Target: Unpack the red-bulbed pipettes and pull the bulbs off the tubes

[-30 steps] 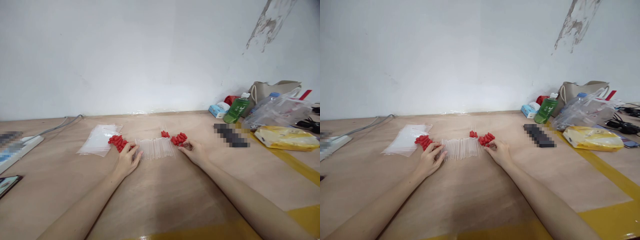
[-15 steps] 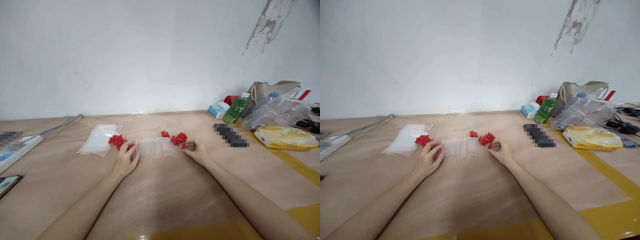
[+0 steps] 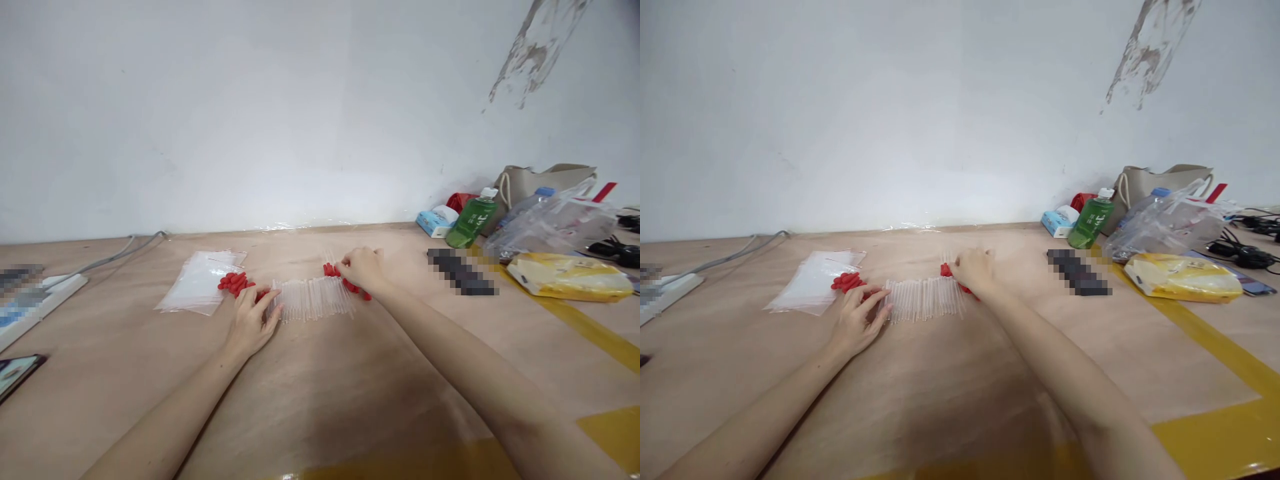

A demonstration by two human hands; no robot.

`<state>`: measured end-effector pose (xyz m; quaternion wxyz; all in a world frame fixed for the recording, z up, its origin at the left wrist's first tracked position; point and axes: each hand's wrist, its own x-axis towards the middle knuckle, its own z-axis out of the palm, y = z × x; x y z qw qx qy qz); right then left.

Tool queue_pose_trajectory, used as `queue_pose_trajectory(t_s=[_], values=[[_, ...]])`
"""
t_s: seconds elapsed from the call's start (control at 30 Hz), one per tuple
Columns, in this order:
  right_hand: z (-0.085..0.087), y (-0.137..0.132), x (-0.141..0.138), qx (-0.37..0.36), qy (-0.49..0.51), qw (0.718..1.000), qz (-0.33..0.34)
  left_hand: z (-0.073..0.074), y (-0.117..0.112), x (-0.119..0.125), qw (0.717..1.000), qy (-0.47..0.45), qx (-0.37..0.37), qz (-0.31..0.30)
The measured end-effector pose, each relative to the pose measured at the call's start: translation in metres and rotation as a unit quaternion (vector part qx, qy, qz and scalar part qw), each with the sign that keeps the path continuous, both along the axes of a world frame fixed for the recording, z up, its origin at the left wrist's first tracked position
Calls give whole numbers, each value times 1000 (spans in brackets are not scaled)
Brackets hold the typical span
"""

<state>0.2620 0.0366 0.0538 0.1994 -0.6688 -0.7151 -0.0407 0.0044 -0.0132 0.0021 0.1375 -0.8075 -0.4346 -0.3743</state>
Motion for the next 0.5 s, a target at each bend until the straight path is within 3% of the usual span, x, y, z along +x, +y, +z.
queue_pose_trajectory(t_s=[0.23, 0.5], values=[[-3, 28, -45, -78, -78, 992, -59, -3, 2, -1, 1000, -1, -4, -9], [-4, 33, -54, -104, -50, 990, -85, 1, 0, 1, 1000, 8, 21, 11]])
